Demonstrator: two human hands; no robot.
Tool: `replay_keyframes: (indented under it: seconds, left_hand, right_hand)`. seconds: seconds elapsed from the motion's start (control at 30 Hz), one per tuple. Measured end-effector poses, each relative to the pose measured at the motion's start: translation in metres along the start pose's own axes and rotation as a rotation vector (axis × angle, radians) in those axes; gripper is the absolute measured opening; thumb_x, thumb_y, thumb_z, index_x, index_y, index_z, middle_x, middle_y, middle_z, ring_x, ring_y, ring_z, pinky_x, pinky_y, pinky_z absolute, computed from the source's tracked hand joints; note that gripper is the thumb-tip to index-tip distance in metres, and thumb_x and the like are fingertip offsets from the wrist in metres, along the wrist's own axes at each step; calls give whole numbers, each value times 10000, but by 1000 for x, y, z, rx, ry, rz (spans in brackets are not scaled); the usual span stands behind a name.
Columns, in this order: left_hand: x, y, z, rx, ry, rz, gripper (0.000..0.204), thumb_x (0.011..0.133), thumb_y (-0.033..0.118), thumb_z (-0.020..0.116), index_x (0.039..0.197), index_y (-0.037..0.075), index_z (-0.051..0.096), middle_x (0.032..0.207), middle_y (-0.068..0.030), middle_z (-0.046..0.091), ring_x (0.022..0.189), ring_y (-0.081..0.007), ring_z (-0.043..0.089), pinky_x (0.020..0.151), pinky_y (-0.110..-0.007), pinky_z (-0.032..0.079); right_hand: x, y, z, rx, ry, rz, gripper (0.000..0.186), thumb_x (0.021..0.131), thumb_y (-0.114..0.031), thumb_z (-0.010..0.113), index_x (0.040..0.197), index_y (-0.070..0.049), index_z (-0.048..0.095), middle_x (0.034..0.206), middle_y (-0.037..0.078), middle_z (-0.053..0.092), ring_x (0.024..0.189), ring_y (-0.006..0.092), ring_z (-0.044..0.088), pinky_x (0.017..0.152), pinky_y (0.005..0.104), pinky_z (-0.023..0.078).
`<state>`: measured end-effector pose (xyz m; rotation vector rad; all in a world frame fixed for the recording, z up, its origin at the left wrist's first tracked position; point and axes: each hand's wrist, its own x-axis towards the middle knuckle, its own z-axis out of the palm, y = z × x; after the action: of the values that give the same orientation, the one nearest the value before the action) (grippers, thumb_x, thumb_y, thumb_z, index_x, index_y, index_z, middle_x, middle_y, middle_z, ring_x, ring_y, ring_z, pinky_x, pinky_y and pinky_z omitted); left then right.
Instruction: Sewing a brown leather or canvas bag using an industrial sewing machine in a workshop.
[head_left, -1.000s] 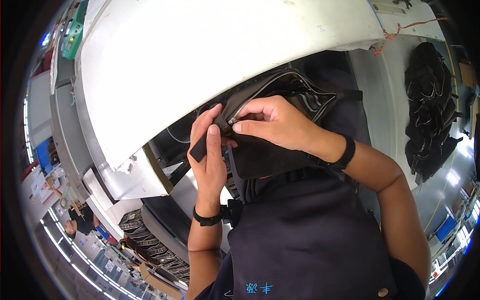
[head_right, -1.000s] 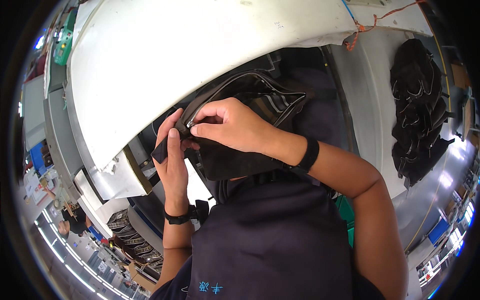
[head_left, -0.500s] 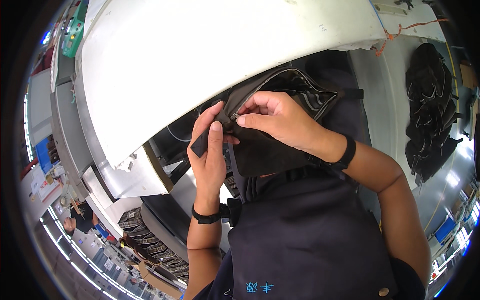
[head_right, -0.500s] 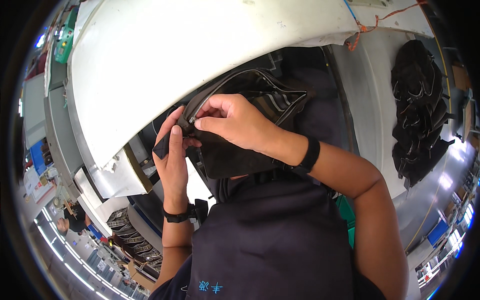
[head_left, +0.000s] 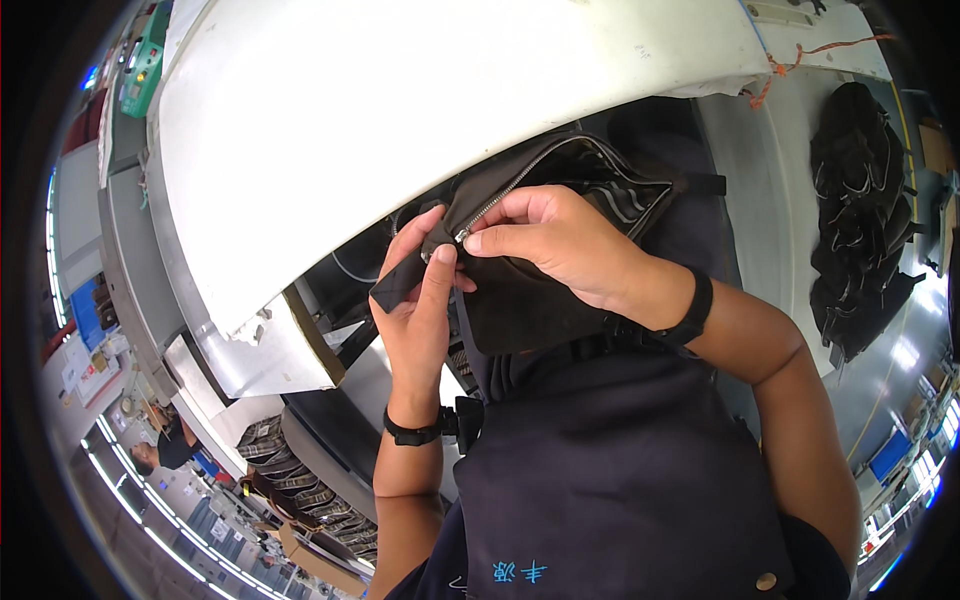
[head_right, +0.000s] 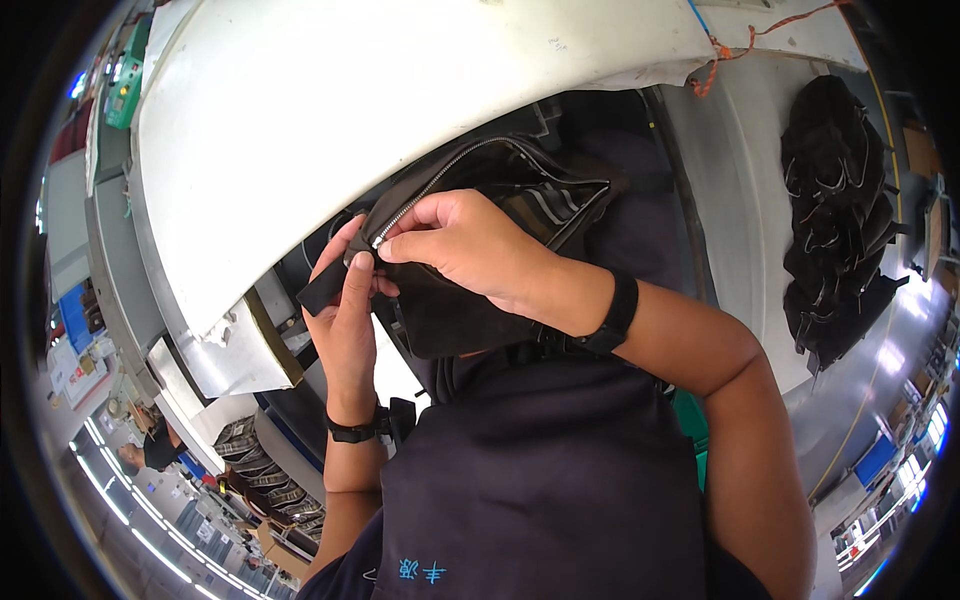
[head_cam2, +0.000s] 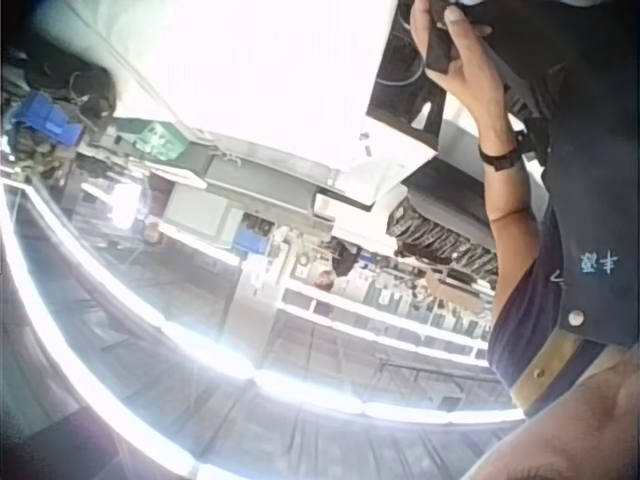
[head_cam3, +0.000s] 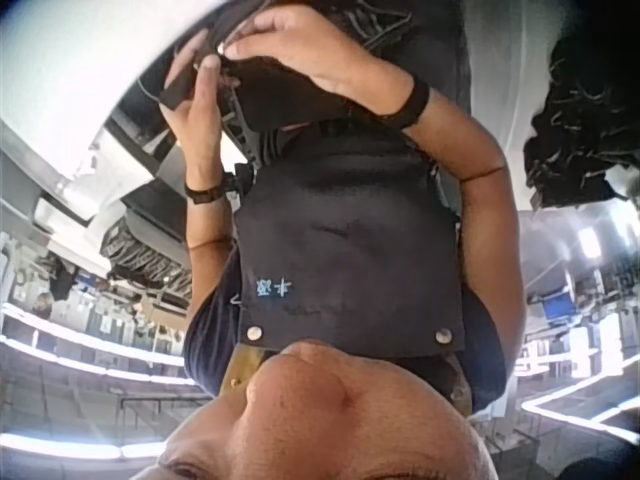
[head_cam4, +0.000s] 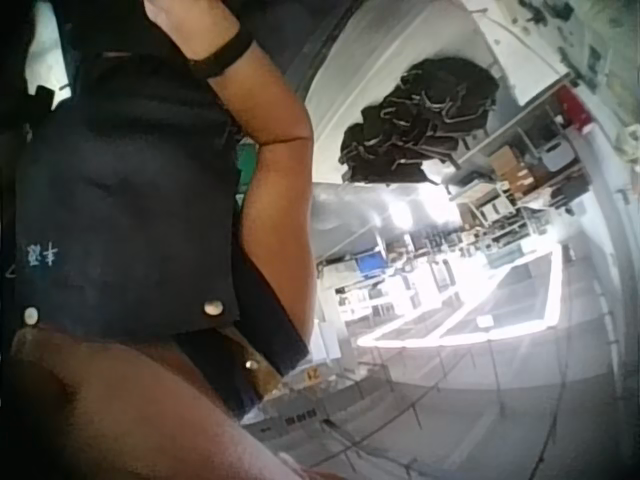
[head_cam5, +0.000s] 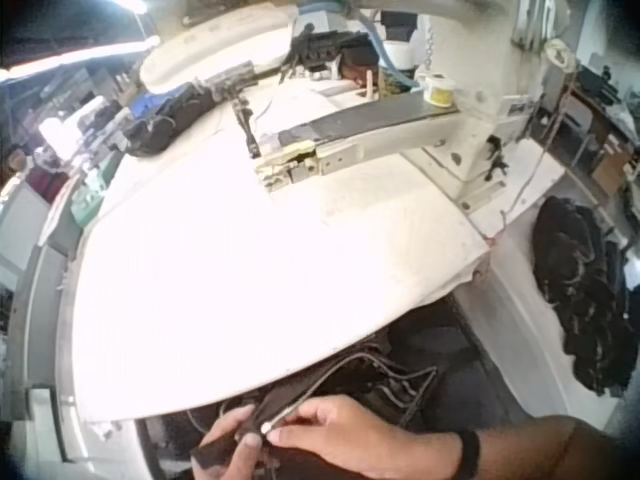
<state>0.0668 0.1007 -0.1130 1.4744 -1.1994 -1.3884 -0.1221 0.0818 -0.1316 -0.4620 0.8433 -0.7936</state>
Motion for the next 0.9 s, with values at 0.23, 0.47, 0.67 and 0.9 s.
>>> replay_keyframes:
  seconds: [0.23, 0.47, 0.67, 0.9]
  left_hand:
    - [2, -5, -1, -62, 18, -22, 363, 1006, 100, 683, 1332, -56, 644, 1279, -147, 633, 823, -131, 654, 669, -257, 559]
    - [-2, -9, 2, -8, 43, 111, 348, 1009, 39, 618, 1349, -33, 638, 1305, -133, 604, 766, -94, 611, 636, -231, 500]
    - [-19, 12, -1, 582, 119, 555, 385, 1035, 194, 555, 1323, -45, 642, 1295, -202, 574, 1197, -306, 578, 1049, -418, 454]
    - [-17, 55, -7, 320, 184, 714, 636, 1059, 489, 472, 1381, -59, 504, 1331, -233, 544, 1184, -315, 569, 1036, -444, 458]
  right_hand:
    - [0, 0, -1, 38, -14, 10, 212, 956, -91, 732, 1133, 25, 722, 1047, 60, 732, 984, 99, 658, 859, 236, 518]
    - [-1, 5, 3, 32, -44, -40, 206, 971, -62, 704, 1151, 38, 711, 1111, 76, 726, 1051, 130, 661, 968, 285, 523]
    - [-31, -9, 23, -41, -133, -116, 250, 1015, -50, 644, 1240, 53, 679, 1154, 74, 723, 1095, 119, 649, 976, 284, 532]
    - [-54, -72, 63, -289, -306, -157, 178, 1025, -113, 657, 1133, 28, 659, 1017, 12, 658, 958, 59, 566, 845, 253, 489]
